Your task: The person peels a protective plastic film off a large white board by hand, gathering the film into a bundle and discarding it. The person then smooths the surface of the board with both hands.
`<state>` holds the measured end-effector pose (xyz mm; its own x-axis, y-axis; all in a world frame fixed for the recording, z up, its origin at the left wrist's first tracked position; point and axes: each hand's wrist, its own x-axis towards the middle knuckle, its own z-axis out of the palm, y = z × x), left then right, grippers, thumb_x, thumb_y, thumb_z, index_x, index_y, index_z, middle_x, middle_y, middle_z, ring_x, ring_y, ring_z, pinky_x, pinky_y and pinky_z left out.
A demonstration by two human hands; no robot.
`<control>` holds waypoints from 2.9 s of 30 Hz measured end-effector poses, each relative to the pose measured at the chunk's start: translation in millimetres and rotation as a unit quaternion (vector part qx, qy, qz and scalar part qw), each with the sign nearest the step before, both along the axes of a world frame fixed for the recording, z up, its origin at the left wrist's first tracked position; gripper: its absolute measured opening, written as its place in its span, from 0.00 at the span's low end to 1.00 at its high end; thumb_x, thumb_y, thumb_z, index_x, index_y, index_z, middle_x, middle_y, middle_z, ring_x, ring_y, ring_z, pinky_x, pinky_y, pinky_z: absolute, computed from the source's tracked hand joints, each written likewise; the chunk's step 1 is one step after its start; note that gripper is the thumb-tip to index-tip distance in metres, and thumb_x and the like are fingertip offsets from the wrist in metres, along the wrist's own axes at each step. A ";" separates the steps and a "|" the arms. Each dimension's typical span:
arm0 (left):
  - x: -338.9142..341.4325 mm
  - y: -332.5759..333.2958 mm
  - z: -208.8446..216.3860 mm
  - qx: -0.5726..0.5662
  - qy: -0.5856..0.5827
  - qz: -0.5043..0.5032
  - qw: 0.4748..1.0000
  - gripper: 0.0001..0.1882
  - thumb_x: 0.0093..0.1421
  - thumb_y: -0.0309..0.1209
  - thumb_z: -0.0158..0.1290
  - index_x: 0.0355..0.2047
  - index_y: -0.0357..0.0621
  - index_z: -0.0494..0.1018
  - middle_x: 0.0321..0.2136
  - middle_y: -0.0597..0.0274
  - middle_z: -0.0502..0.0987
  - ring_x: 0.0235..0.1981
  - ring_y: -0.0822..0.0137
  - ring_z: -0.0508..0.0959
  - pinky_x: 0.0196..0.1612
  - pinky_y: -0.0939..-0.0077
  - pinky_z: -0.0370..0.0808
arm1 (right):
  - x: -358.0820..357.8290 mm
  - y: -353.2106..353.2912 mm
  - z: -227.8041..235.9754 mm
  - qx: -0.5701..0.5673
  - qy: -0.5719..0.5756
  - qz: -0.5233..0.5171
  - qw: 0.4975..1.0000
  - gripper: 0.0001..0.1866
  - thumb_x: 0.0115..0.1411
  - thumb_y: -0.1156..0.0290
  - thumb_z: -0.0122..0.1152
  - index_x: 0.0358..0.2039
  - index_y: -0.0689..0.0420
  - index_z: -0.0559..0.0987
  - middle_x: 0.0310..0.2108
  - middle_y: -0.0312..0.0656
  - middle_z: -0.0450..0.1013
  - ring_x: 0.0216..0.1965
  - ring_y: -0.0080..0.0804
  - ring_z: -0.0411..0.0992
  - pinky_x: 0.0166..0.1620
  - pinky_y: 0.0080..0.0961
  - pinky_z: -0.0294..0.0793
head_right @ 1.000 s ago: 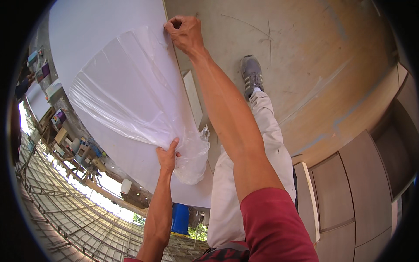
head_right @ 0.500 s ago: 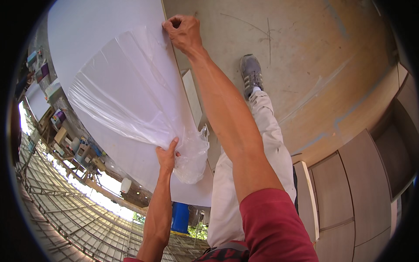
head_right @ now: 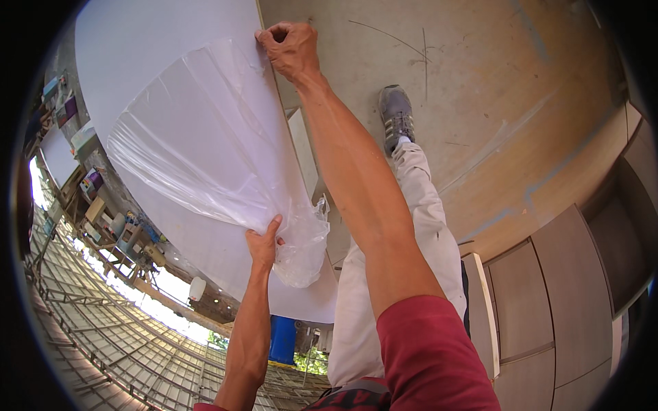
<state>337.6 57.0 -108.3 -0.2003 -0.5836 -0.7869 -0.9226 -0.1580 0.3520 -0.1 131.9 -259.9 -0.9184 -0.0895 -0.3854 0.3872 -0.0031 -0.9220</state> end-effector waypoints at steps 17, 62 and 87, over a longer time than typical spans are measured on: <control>-3.5 1.1 1.3 -0.002 -0.006 -0.004 1.000 0.18 0.54 0.34 0.69 0.34 0.30 0.77 0.28 0.56 0.79 0.21 0.67 0.76 0.16 0.74 0.71 | 0.9 -2.7 0.2 0.009 -0.007 -0.016 1.000 0.15 0.60 0.62 0.68 0.28 0.63 0.84 0.21 0.36 0.78 0.22 0.20 0.71 0.29 0.22 0.73; -1.6 -1.7 -0.5 0.009 0.000 0.010 1.000 0.17 0.53 0.32 0.70 0.32 0.27 0.79 0.28 0.54 0.81 0.18 0.67 0.77 0.15 0.75 0.72 | 6.0 -4.9 14.4 0.015 0.000 -0.017 1.000 0.14 0.62 0.63 0.66 0.32 0.62 0.85 0.27 0.34 0.78 0.25 0.19 0.68 0.31 0.20 0.70; 10.4 -4.4 10.6 0.024 -0.034 0.006 0.999 0.17 0.57 0.35 0.64 0.36 0.32 0.75 0.29 0.55 0.78 0.22 0.65 0.77 0.22 0.68 0.74 | 46.9 49.0 -59.0 0.100 -0.193 -0.027 0.976 0.11 0.58 0.68 0.61 0.24 0.63 0.78 0.24 0.42 0.75 0.23 0.29 0.70 0.30 0.30 0.72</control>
